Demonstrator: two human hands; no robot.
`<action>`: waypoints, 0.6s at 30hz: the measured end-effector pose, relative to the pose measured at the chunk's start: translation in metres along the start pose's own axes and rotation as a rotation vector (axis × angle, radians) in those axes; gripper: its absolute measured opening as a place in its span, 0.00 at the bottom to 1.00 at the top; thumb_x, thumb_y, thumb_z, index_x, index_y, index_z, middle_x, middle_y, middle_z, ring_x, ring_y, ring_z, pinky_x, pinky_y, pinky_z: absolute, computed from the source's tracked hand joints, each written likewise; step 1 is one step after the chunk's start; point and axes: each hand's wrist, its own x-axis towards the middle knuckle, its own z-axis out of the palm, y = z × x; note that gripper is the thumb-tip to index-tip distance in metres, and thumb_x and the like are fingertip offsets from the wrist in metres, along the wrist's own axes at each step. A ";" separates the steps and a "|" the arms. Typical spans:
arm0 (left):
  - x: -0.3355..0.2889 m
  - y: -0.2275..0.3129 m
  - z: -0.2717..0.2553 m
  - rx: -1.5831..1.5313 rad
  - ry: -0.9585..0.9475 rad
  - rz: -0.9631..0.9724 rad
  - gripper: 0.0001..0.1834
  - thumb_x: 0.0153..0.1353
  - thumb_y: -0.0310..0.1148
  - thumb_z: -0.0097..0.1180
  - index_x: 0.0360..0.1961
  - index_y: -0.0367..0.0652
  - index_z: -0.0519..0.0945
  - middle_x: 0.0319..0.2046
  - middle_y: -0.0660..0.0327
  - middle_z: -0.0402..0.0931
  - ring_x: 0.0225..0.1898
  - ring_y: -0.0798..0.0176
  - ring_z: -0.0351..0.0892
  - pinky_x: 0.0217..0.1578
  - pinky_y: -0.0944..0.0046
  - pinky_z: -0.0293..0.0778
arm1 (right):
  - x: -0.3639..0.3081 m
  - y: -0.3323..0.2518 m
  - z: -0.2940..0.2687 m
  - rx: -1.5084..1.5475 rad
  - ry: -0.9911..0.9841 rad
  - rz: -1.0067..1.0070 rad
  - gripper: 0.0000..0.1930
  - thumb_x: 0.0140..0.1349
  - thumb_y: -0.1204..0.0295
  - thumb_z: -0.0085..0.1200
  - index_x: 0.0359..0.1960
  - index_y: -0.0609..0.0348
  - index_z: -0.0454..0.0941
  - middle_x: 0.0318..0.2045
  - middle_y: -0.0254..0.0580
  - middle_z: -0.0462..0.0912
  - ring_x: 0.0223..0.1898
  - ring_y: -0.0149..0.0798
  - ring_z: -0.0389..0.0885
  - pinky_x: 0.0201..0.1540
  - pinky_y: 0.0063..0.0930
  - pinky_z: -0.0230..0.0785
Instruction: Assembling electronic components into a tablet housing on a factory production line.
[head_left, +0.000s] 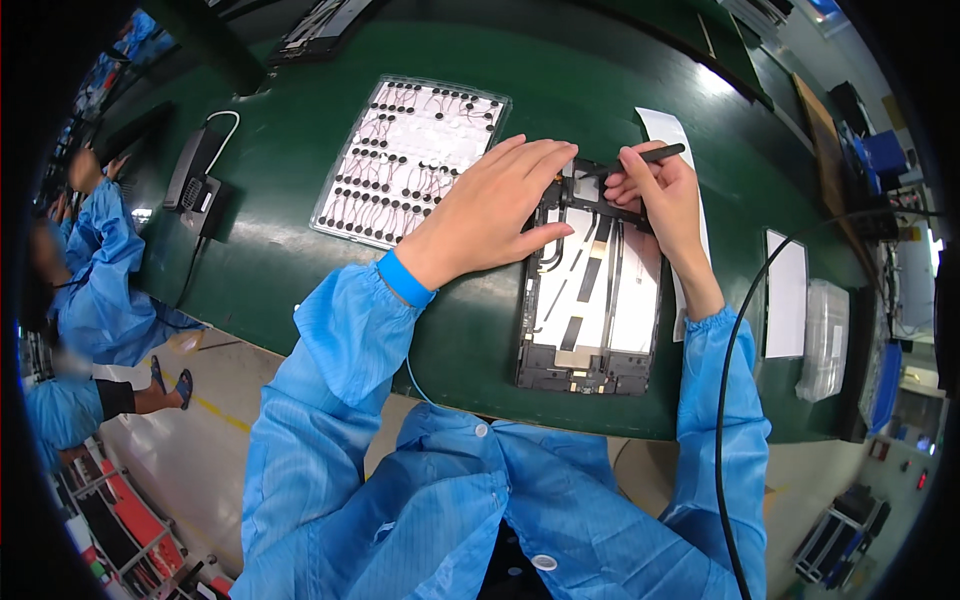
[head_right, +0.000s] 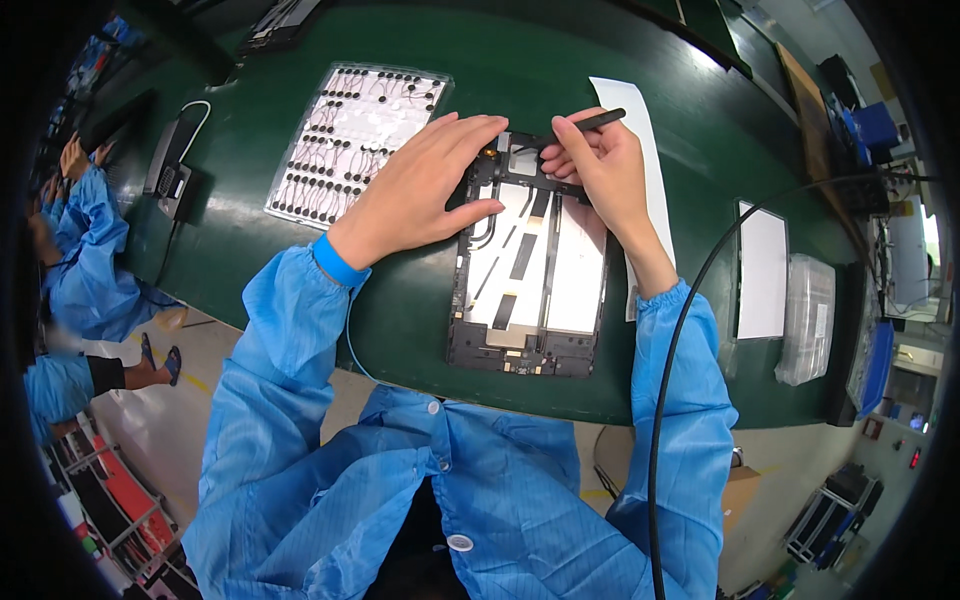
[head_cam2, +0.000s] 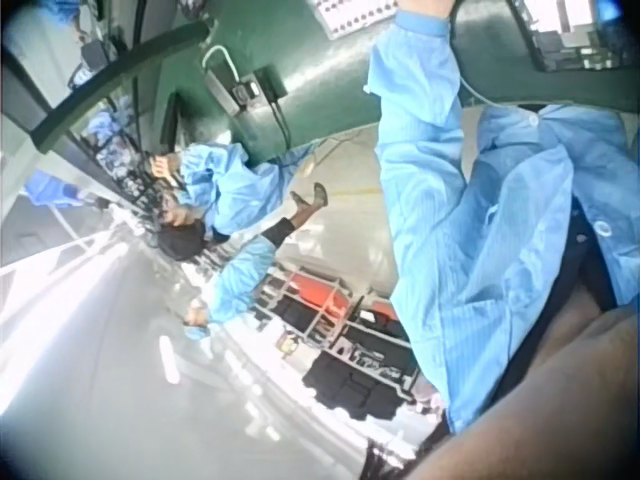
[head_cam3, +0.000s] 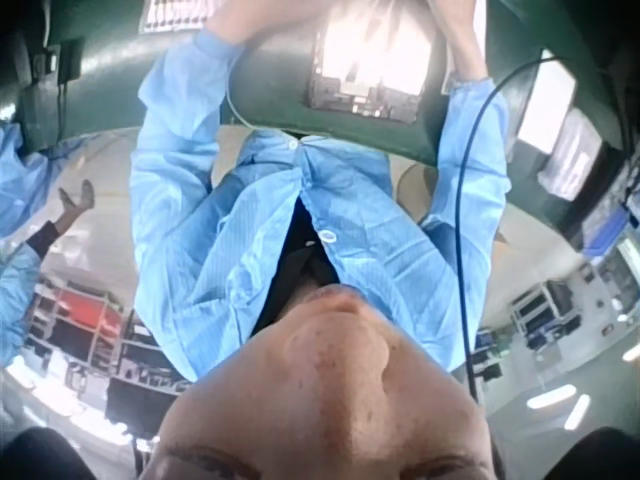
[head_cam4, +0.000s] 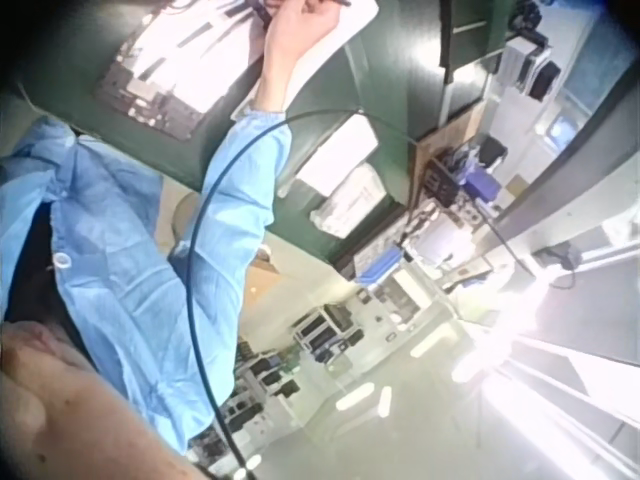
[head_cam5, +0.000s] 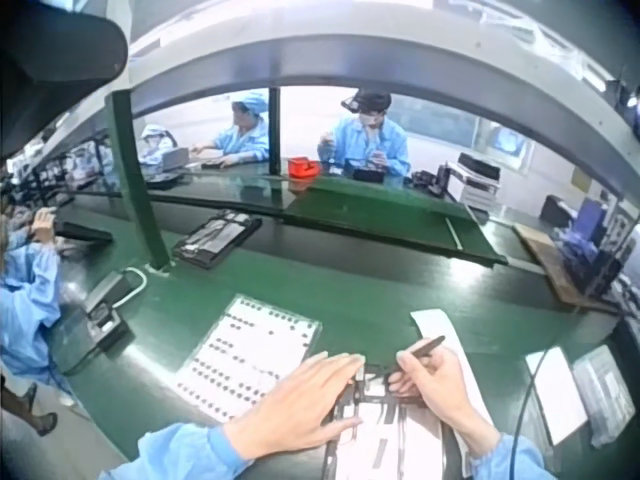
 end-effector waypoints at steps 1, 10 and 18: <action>0.001 -0.001 0.001 -0.003 -0.006 0.002 0.41 0.59 0.45 0.68 0.68 0.35 0.67 0.65 0.48 0.70 0.67 0.45 0.69 0.71 0.46 0.60 | 0.000 0.001 0.000 0.000 0.000 -0.005 0.14 0.71 0.63 0.59 0.43 0.62 0.77 0.29 0.41 0.86 0.28 0.27 0.85 0.30 0.15 0.75; 0.004 0.002 0.000 0.087 -0.061 0.019 0.31 0.62 0.42 0.65 0.62 0.40 0.72 0.63 0.52 0.73 0.67 0.48 0.69 0.72 0.45 0.58 | -0.002 -0.003 0.001 -0.010 -0.007 -0.012 0.14 0.72 0.64 0.59 0.44 0.65 0.77 0.29 0.42 0.86 0.30 0.28 0.86 0.33 0.18 0.76; 0.006 0.009 -0.004 0.168 -0.097 0.054 0.17 0.66 0.42 0.60 0.53 0.49 0.83 0.60 0.56 0.75 0.66 0.47 0.69 0.71 0.43 0.58 | -0.005 -0.003 0.006 0.021 0.008 -0.053 0.11 0.70 0.69 0.60 0.42 0.67 0.78 0.29 0.44 0.86 0.29 0.28 0.86 0.33 0.20 0.78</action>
